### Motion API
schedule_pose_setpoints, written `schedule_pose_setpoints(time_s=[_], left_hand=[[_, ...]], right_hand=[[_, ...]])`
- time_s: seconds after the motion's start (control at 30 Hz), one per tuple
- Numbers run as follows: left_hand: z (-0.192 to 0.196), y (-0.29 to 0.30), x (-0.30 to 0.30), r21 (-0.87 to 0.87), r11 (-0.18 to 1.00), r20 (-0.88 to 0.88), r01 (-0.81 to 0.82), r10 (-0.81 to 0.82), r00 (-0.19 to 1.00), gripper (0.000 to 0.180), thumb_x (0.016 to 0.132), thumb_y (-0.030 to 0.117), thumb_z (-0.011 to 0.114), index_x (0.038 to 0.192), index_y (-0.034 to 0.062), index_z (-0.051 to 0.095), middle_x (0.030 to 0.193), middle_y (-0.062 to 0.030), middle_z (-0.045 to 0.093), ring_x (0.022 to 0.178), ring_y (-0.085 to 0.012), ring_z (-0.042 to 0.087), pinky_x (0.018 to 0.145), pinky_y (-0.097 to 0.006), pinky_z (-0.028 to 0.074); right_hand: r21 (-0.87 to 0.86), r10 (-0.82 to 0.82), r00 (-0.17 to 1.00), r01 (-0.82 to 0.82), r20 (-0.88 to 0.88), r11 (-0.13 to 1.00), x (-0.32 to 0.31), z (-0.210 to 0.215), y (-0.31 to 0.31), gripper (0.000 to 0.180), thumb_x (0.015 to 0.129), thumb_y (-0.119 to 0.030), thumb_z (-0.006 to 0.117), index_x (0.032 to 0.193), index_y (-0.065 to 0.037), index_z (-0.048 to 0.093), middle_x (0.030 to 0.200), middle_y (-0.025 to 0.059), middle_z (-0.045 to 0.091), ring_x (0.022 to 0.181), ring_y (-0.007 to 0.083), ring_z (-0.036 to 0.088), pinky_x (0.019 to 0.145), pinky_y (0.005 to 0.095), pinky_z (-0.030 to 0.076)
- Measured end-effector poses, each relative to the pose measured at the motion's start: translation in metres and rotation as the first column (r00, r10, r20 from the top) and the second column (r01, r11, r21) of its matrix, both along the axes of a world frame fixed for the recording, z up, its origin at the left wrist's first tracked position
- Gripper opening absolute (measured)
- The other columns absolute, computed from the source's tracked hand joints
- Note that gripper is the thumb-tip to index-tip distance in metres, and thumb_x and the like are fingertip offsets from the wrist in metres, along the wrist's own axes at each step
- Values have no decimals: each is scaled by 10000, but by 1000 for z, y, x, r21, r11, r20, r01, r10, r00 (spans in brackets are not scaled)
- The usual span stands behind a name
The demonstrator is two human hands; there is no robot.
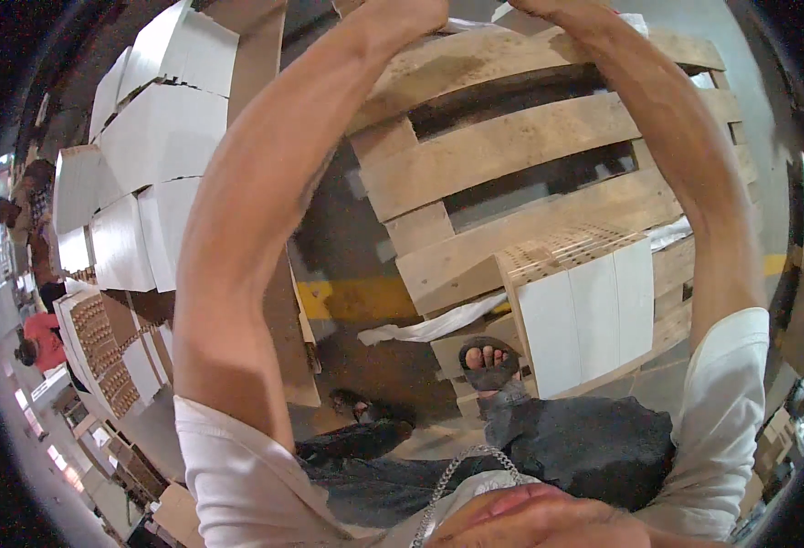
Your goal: The person stacks rectangular blocks onto a wooden pallet, then wraps the stack with a white strip and ties it into a bundle by hand.
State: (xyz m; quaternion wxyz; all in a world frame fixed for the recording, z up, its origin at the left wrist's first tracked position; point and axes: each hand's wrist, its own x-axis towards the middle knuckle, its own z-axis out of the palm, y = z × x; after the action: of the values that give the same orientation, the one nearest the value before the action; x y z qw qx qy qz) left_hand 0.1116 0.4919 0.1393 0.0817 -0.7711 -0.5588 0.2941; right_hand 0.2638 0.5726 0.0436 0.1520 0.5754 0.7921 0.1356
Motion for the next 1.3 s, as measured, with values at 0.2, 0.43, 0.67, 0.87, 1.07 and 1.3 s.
schedule_pose_setpoints(time_s=[0.2,0.43,0.67,0.87,1.07,1.3], left_hand=[[-42,11,-4,-3,990,122,-141,140,983,401,859,440,567,1090,138,692,1081,-129,671,989,-293,632,867,-488,396],[-1,-65,-91,25,929,451,-369,319,833,379,670,303,738,963,63,707,1003,-145,695,879,-284,678,759,-416,517],[-14,-152,-55,-572,799,665,-185,320,-674,660,723,282,824,1197,-65,524,1130,-135,606,1016,-220,586,884,-338,465],[13,-169,-28,-493,859,571,-137,201,-796,603,799,116,751,1289,-3,420,1171,-122,573,1056,-234,587,906,-365,504],[36,-197,-2,-539,819,663,-197,269,-699,611,829,172,729,1326,10,413,1210,-116,548,1096,-247,552,916,-387,474],[3,-275,-26,-534,839,552,-104,252,-795,550,837,249,697,1235,-67,487,1088,-137,612,954,-240,627,827,-379,519]], right_hand=[[-37,-31,998,29,-60,999,8,-20,-14,309,686,-323,734,888,-89,721,882,75,702,836,292,656,698,494,463],[-213,56,997,-68,-60,975,72,29,-30,465,621,-377,807,934,-46,715,894,102,706,841,309,676,693,482,504],[-500,-501,105,-382,-859,777,65,87,-98,552,675,-359,836,1069,-21,648,949,65,667,787,179,636,700,317,517],[-374,-496,-301,-382,-814,845,15,121,-166,597,703,-402,815,1104,7,643,995,96,661,850,192,629,760,360,517],[-240,-290,-119,-321,-950,916,28,166,-214,945,608,-561,830,1210,89,500,1117,182,593,1010,258,592,847,352,484],[-371,-365,73,-269,-928,889,111,163,-249,725,683,-601,752,1095,-25,599,856,76,617,782,172,611,646,297,491]])
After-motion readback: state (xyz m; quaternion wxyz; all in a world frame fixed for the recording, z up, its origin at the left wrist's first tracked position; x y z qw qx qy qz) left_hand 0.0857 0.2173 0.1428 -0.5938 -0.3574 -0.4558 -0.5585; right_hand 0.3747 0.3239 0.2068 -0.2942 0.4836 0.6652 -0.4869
